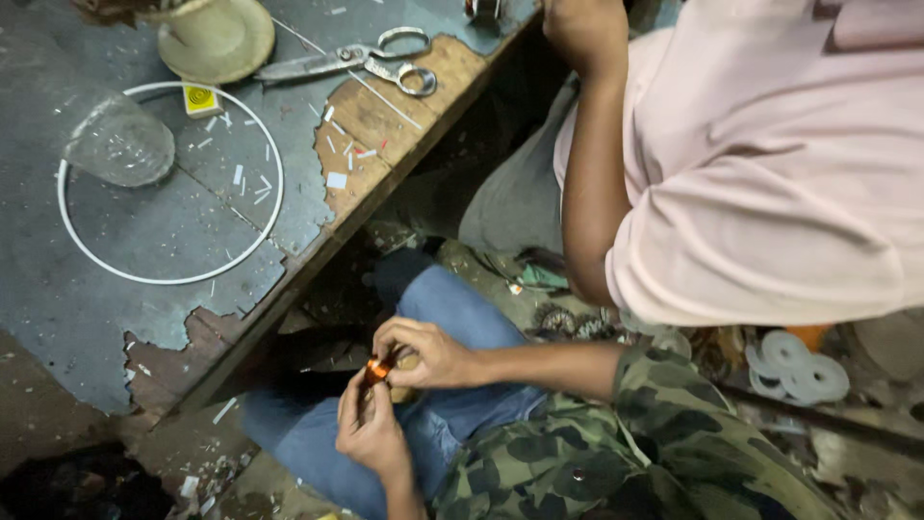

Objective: The person operates a small orange wire-winding machine to wrap copper wire onto a bobbin, then removes the bobbin and manually adjusts the wound coil by hand while seated.

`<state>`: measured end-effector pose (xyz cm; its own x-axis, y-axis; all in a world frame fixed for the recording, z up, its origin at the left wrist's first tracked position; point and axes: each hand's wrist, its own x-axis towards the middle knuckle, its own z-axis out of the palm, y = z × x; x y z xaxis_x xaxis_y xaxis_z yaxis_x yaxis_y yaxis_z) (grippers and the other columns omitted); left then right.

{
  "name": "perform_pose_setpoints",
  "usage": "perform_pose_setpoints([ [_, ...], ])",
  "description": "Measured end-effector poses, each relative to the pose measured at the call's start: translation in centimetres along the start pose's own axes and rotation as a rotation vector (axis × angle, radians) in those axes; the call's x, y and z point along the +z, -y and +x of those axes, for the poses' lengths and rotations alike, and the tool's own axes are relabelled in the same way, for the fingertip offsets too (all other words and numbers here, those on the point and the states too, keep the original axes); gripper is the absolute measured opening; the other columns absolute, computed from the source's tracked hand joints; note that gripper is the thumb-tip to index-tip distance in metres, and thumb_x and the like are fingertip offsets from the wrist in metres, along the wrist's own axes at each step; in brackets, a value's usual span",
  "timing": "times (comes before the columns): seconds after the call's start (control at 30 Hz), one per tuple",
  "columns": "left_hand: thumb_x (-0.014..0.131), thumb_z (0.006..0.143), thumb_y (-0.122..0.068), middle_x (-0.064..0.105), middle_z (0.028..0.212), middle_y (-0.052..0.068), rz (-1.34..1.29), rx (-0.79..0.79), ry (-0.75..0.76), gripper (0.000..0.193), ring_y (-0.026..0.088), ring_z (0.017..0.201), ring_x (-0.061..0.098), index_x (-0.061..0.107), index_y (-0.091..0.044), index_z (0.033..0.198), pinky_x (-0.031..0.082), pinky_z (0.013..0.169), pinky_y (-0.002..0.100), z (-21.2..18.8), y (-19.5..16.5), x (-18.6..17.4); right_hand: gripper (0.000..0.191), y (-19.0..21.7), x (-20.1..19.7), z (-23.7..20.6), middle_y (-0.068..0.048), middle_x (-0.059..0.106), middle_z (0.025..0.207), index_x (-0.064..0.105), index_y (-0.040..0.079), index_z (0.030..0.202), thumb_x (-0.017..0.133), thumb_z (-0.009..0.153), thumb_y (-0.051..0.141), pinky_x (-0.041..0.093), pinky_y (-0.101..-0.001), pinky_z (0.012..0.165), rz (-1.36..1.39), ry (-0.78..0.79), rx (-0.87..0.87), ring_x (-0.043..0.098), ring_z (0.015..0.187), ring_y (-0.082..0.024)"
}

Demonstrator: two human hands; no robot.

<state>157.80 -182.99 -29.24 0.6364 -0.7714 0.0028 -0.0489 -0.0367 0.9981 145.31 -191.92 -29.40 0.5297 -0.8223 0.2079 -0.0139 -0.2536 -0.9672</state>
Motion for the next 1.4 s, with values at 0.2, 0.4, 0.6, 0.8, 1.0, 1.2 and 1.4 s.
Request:
perform_pose_setpoints([
  [0.2,0.072,0.092,0.005,0.07,0.107,0.005,0.076,0.013,-0.009,0.021,0.01,0.088,0.067,0.073,0.004,0.113,0.055,0.076,0.022,-1.1,0.1,0.6,0.029,0.7,-1.0,-0.9,-0.01,0.062,0.115,0.061,0.0,0.109,0.076,0.084,0.006,0.063,-0.0305,0.091,0.033,0.0,0.006,0.068,0.103,-0.019],
  [0.4,0.073,0.091,0.004,0.072,0.105,0.005,0.199,0.05,-0.027,0.022,0.01,0.086,0.065,0.074,0.002,0.112,0.053,0.074,0.022,-2.1,-1.4,0.8,0.027,2.2,-1.8,-1.4,-0.01,0.062,0.114,0.062,0.001,0.106,0.077,0.084,0.006,0.06,-0.0306,0.089,0.018,-0.013,-0.065,0.067,0.103,-0.019],
  [0.6,0.074,0.088,0.005,0.075,0.111,0.012,0.271,0.275,0.035,0.023,0.022,0.102,0.071,0.073,0.003,0.112,0.055,0.096,0.034,-2.9,-1.1,-0.3,0.031,1.4,-0.9,-2.8,-0.009,0.065,0.113,0.065,0.006,0.101,0.087,0.08,0.01,0.056,-0.0334,0.094,-0.123,-0.041,-0.229,0.065,0.107,-0.02],
  [0.8,0.078,0.086,0.006,0.072,0.113,0.01,0.027,0.134,0.0,0.029,0.016,0.1,0.073,0.076,-0.003,0.114,0.063,0.087,0.028,-5.0,-0.5,-2.4,0.031,1.3,1.0,-4.7,-0.011,0.057,0.125,0.057,-0.001,0.111,0.074,0.085,-0.008,0.06,-0.0298,0.099,0.121,-0.007,-0.082,0.064,0.114,-0.017],
  [1.0,0.079,0.085,0.006,0.075,0.114,0.008,0.097,0.24,0.025,0.031,0.016,0.101,0.076,0.075,-0.004,0.114,0.063,0.088,0.029,-4.5,-1.9,-1.8,0.028,2.3,-0.7,-4.1,-0.012,0.057,0.125,0.059,-0.003,0.106,0.074,0.084,-0.01,0.06,-0.0291,0.096,0.012,0.05,-0.091,0.065,0.111,-0.017],
  [1.2,0.076,0.087,0.007,0.074,0.115,0.01,0.01,0.213,0.049,0.031,0.017,0.103,0.075,0.074,-0.003,0.116,0.066,0.087,0.029,-4.3,-2.3,-1.9,0.024,1.9,-0.7,-4.2,-0.011,0.057,0.123,0.06,-0.004,0.102,0.074,0.084,-0.01,0.059,-0.0285,0.095,0.026,0.069,-0.077,0.066,0.11,-0.018],
  [1.4,0.075,0.086,0.006,0.075,0.114,0.01,0.036,0.223,0.036,0.031,0.017,0.101,0.077,0.074,-0.004,0.116,0.067,0.085,0.028,-4.2,-2.0,-1.9,0.023,1.2,-0.8,-4.5,-0.011,0.057,0.123,0.06,-0.004,0.102,0.075,0.084,-0.009,0.059,-0.0308,0.097,0.069,0.074,-0.072,0.066,0.11,-0.019],
])
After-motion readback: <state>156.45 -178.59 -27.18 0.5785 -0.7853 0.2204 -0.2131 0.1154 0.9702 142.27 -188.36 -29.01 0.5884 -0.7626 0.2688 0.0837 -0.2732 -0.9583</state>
